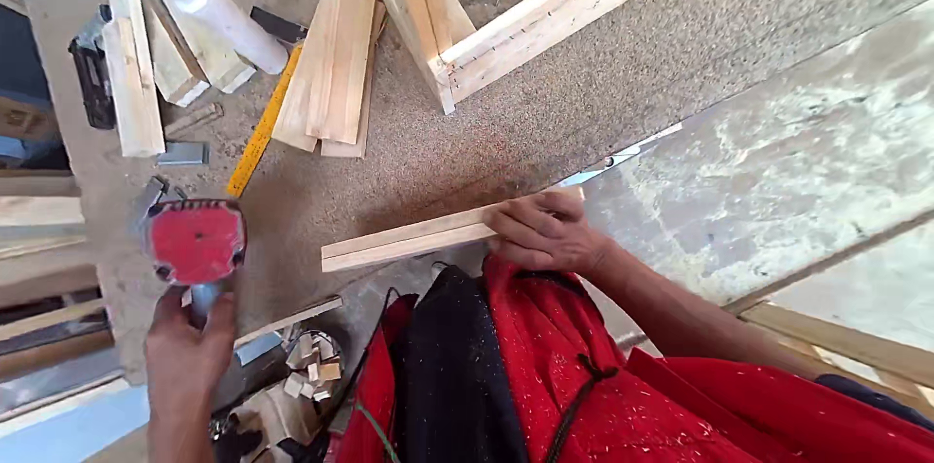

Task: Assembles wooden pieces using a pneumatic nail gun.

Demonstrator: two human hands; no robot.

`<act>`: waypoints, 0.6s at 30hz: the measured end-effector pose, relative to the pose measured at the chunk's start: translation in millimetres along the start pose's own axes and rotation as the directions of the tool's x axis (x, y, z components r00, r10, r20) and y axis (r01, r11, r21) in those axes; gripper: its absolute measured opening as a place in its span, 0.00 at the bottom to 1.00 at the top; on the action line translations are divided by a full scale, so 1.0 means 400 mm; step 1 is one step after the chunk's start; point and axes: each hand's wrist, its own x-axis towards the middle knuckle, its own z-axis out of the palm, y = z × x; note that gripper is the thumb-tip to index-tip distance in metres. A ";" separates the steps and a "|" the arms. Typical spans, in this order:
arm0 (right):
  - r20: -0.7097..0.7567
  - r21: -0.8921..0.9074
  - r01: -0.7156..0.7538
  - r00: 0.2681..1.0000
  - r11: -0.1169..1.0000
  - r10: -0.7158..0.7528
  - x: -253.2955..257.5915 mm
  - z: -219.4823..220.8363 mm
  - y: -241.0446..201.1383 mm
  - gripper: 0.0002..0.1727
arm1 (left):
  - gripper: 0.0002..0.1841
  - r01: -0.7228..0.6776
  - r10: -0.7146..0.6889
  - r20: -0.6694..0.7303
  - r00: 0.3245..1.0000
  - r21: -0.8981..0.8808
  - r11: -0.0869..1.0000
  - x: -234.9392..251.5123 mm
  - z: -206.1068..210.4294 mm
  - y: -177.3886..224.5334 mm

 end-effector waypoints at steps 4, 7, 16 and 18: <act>-0.001 -0.091 0.069 0.998 0.993 -0.070 -0.007 -0.087 -0.011 0.20 | 0.37 0.014 -0.014 -0.011 1.000 -0.019 1.000 0.029 0.101 -0.037; 0.014 -0.135 0.070 0.998 0.988 -0.069 0.001 -0.127 -0.037 0.19 | 0.34 -0.062 0.065 -0.048 0.997 0.053 0.997 0.022 0.135 -0.026; -0.069 -0.213 0.023 0.997 0.977 -0.038 0.057 -0.135 -0.130 0.15 | 0.26 -0.795 0.789 -0.167 0.592 -0.280 0.537 -0.077 0.076 0.106; -0.078 -0.235 0.036 0.995 0.971 -0.056 0.080 -0.144 -0.137 0.12 | 0.18 -0.840 0.812 -0.229 0.537 -0.233 0.490 -0.102 0.096 0.121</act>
